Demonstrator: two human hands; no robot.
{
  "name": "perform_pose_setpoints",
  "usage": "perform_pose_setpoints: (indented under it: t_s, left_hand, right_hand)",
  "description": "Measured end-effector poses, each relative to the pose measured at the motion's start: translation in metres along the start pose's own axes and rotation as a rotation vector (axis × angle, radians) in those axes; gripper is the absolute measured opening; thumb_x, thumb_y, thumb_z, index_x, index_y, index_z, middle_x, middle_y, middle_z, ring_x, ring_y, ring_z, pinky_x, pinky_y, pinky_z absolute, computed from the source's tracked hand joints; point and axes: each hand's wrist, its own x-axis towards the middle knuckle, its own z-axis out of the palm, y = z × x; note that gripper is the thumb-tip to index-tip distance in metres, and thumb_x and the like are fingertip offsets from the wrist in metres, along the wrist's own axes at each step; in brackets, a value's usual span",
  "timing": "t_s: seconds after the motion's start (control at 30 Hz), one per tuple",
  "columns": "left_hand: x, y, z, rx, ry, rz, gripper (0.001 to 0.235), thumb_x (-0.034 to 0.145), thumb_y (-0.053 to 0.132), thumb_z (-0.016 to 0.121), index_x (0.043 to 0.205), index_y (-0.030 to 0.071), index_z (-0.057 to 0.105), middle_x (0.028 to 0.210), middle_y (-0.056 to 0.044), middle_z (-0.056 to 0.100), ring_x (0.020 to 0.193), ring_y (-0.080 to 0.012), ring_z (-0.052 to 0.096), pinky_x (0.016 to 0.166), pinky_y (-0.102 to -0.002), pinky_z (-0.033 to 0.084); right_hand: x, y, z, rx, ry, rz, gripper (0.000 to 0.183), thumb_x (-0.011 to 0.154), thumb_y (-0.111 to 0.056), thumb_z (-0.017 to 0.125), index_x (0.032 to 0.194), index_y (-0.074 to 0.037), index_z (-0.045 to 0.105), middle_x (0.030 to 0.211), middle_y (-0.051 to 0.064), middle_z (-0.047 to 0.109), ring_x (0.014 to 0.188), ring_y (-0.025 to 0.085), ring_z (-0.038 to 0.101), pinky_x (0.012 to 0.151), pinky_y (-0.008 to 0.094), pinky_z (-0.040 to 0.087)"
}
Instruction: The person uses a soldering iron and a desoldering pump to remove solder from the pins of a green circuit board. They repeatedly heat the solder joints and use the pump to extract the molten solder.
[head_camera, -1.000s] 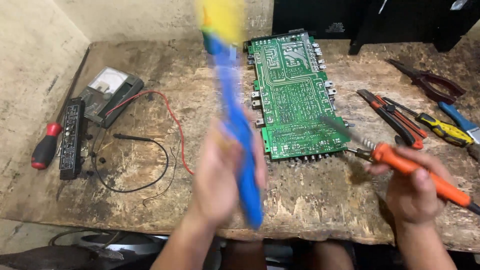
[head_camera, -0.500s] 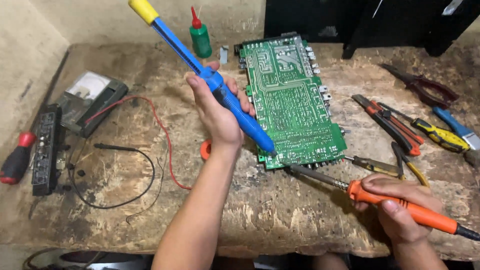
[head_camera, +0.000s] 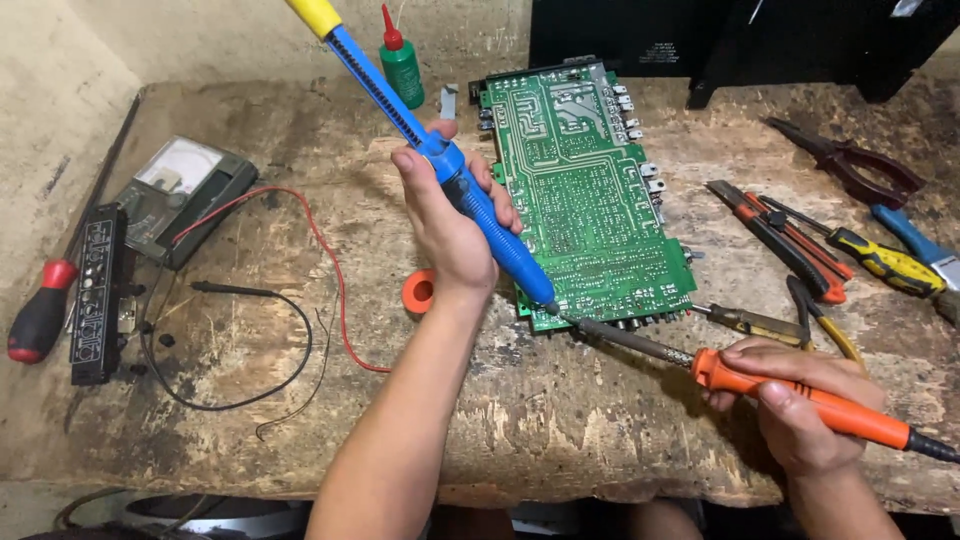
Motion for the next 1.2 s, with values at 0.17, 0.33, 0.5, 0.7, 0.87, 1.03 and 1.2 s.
perform_pose_setpoints:
  t_s: [0.17,0.33,0.5,0.7,0.87,1.03,1.2]
  left_hand:
    - [-0.002,-0.006,0.0,0.015,0.006,0.025,0.054,0.075,0.054,0.032,0.098,0.007,0.042,0.059,-0.004,0.041,0.035,-0.0108,0.04,0.03,-0.024,0.036]
    - [-0.005,-0.006,0.0,0.036,0.007,0.033,0.057,0.074,0.054,0.032,0.101,0.005,0.041,0.06,-0.005,0.041,0.035,-0.011,0.04,0.03,-0.024,0.036]
    - [-0.006,-0.002,0.0,-0.011,-0.014,0.077,0.052,0.076,0.054,0.033,0.097,0.007,0.04,0.06,-0.003,0.041,0.036,-0.0097,0.039,0.031,-0.023,0.036]
    - [-0.009,-0.009,0.002,-0.02,-0.031,0.059,0.048,0.078,0.051,0.033,0.098,0.007,0.039,0.062,-0.005,0.04,0.036,-0.0117,0.039,0.031,-0.024,0.036]
    - [-0.016,-0.005,0.009,0.125,-0.035,0.144,0.045,0.079,0.05,0.032,0.094,0.007,0.037,0.06,-0.004,0.039,0.036,-0.0098,0.038,0.03,-0.021,0.035]
    - [-0.011,-0.001,0.008,0.115,0.002,0.141,0.042,0.08,0.048,0.032,0.091,0.008,0.038,0.058,-0.002,0.04,0.035,-0.0082,0.038,0.028,-0.02,0.034]
    - [-0.007,0.03,0.007,-0.19,0.034,0.003,0.052,0.074,0.056,0.03,0.089,0.009,0.046,0.054,0.0,0.04,0.035,-0.0076,0.037,0.028,-0.022,0.03]
  right_hand:
    - [-0.001,-0.001,0.0,-0.008,0.003,0.014,0.025,0.067,-0.016,0.05,0.077,0.007,0.054,0.073,0.019,0.058,0.059,0.028,0.061,0.039,0.022,0.052]
    - [-0.002,0.004,-0.003,-0.045,0.01,-0.01,0.026,0.066,-0.016,0.049,0.077,0.007,0.055,0.074,0.02,0.057,0.062,0.028,0.061,0.053,0.025,0.051]
    - [-0.002,0.002,-0.004,-0.076,-0.008,-0.017,0.024,0.065,-0.013,0.049,0.076,0.007,0.055,0.076,0.02,0.058,0.066,0.029,0.062,0.059,0.027,0.053]
    - [-0.001,0.002,-0.003,-0.119,-0.005,-0.013,0.025,0.064,-0.013,0.048,0.076,0.008,0.055,0.076,0.02,0.057,0.066,0.028,0.062,0.064,0.027,0.052]
    - [-0.003,0.006,-0.006,-0.08,-0.009,-0.015,0.022,0.066,-0.013,0.049,0.074,0.006,0.055,0.078,0.02,0.058,0.069,0.027,0.062,0.068,0.028,0.053]
    - [-0.001,0.009,-0.009,0.019,0.028,-0.064,0.027,0.068,-0.019,0.051,0.081,0.004,0.055,0.081,0.019,0.057,0.073,0.026,0.061,0.072,0.028,0.052]
    - [0.007,0.009,-0.008,0.181,0.377,-0.026,0.029,0.076,-0.023,0.046,0.085,0.004,0.051,0.066,0.02,0.049,0.047,0.024,0.052,0.041,0.027,0.046]
